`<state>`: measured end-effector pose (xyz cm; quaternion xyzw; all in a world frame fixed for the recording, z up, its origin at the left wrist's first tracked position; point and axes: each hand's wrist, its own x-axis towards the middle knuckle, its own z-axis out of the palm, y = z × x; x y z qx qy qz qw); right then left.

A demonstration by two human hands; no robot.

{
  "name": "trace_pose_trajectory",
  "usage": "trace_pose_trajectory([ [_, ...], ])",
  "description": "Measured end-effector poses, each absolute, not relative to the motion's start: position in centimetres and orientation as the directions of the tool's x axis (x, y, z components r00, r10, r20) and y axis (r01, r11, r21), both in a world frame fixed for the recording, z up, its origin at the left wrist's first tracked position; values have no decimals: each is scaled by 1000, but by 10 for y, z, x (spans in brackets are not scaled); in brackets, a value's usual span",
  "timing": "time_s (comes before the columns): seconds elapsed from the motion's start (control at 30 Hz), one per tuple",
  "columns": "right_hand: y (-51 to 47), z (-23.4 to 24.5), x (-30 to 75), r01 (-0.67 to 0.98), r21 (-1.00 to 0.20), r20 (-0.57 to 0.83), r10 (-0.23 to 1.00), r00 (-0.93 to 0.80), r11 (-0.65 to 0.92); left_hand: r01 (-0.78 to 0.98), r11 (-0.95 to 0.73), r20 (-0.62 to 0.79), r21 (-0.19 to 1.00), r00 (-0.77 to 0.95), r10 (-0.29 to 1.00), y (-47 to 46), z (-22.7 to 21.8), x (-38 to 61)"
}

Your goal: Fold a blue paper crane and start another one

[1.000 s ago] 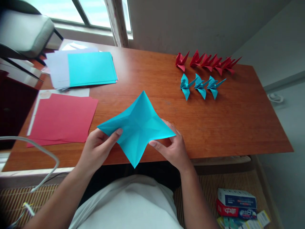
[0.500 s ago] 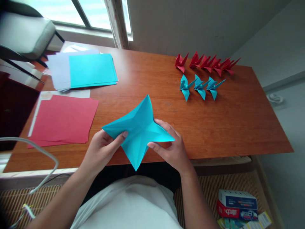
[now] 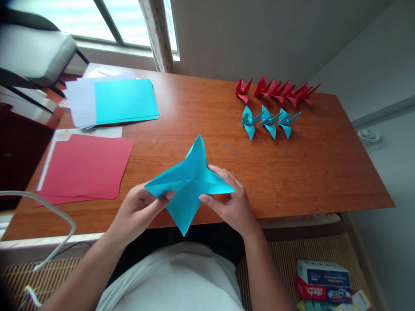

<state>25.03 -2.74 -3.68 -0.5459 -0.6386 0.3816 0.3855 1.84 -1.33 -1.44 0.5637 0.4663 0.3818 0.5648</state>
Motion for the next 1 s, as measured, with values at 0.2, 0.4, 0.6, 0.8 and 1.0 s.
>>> trace_pose_trajectory([
  [0.2, -29, -49, 251, 325, -944, 38, 997, -66, 58, 12, 173, -168, 985, 317, 933, -15, -20, 14],
  [0.4, -29, -48, 247, 334, -940, 48, 996, -77, 71, -28, 239, -217, 971, 329, 919, -17, -21, 10],
  [0.6, -29, -48, 244, 359, -930, 60, 996, -68, 81, -11, 210, -190, 978, 376, 907, -19, -23, 8],
  [0.8, -28, -47, 245, 405, -909, 94, 995, -30, 98, 26, 180, -163, 983, 559, 813, -18, -22, -5],
  [1.0, -28, -45, 244, 418, -903, 100, 995, -26, 102, 33, 203, -179, 979, 623, 761, -12, -22, -13],
])
